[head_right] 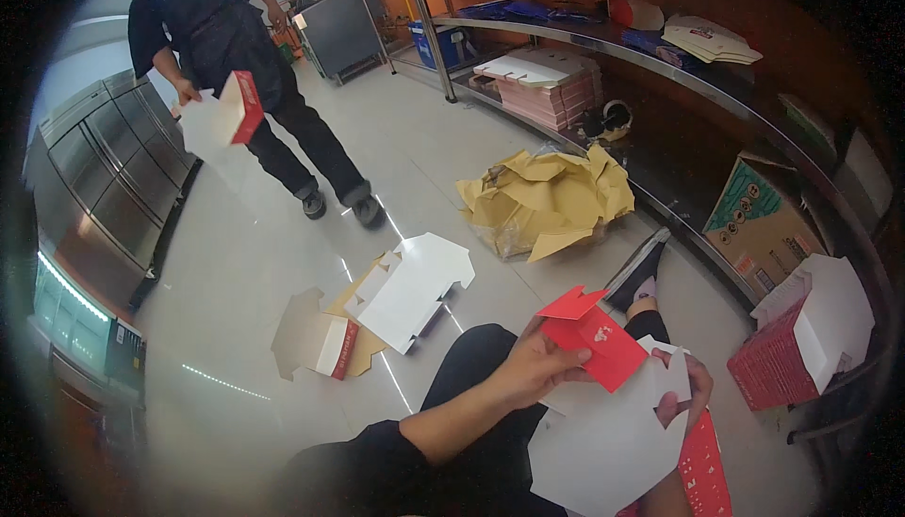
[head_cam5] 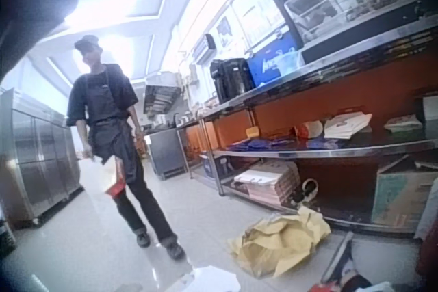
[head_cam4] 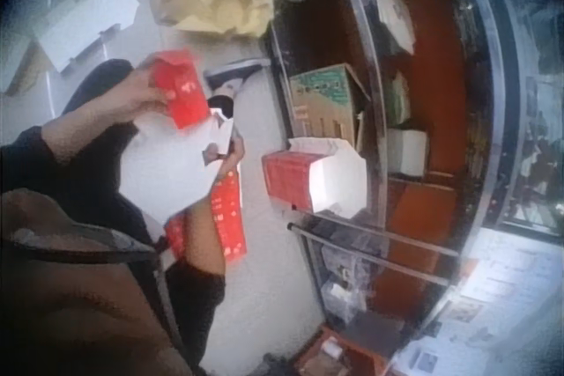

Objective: The person sits on the floor and assembles red and white cardboard boxes by folding the flat pieces into shape. They repeatedly pick up a flat box, fold the sides, and stack the finished boxes into a pile.

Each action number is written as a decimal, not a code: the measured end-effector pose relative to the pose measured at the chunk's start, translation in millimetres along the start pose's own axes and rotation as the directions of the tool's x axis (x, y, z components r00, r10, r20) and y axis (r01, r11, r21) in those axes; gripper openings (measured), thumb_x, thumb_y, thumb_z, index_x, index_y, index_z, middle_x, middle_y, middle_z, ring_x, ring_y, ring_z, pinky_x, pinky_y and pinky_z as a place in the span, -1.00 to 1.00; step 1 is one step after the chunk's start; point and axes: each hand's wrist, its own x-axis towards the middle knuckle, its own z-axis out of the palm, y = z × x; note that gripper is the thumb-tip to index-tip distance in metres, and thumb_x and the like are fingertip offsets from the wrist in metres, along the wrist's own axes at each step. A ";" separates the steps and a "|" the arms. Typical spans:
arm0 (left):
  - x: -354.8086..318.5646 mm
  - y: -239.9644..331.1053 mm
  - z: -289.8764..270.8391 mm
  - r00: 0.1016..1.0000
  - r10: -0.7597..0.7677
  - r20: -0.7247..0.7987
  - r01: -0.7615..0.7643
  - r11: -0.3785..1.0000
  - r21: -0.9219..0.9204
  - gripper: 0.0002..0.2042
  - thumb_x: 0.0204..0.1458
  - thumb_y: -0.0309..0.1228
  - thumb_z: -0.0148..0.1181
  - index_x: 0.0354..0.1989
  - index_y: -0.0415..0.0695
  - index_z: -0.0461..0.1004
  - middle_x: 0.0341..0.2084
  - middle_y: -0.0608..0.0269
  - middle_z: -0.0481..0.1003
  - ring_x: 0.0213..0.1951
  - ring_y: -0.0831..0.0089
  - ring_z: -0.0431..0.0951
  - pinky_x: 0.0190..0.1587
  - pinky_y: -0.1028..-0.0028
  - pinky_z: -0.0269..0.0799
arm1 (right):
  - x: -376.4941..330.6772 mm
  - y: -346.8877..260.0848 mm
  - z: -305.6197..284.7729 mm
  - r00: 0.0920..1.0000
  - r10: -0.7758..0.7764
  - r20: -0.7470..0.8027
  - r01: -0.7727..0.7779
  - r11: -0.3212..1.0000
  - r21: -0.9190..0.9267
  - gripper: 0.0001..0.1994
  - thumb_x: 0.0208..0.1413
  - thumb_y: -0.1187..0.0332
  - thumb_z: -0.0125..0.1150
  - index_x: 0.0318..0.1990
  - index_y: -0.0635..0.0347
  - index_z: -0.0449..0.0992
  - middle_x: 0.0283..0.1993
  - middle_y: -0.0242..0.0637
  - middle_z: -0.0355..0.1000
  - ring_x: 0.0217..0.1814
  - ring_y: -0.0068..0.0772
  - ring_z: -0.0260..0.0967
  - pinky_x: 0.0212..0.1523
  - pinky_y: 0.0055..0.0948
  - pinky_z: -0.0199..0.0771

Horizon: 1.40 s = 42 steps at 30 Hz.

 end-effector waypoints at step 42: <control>-5.2 -52.2 -4.8 0.980 0.158 -0.124 -0.177 0.970 -0.164 -0.72 0.14 -0.42 -0.15 0.03 -0.18 0.20 -0.07 0.20 0.32 -0.03 0.40 0.35 -0.07 0.39 0.37 | 4.1 -18.8 14.4 0.928 -0.044 0.370 0.250 0.811 -0.529 -0.55 -0.44 0.37 0.37 -0.22 0.16 0.49 -0.07 -0.23 0.19 0.09 -0.07 0.14 0.10 -0.18 0.16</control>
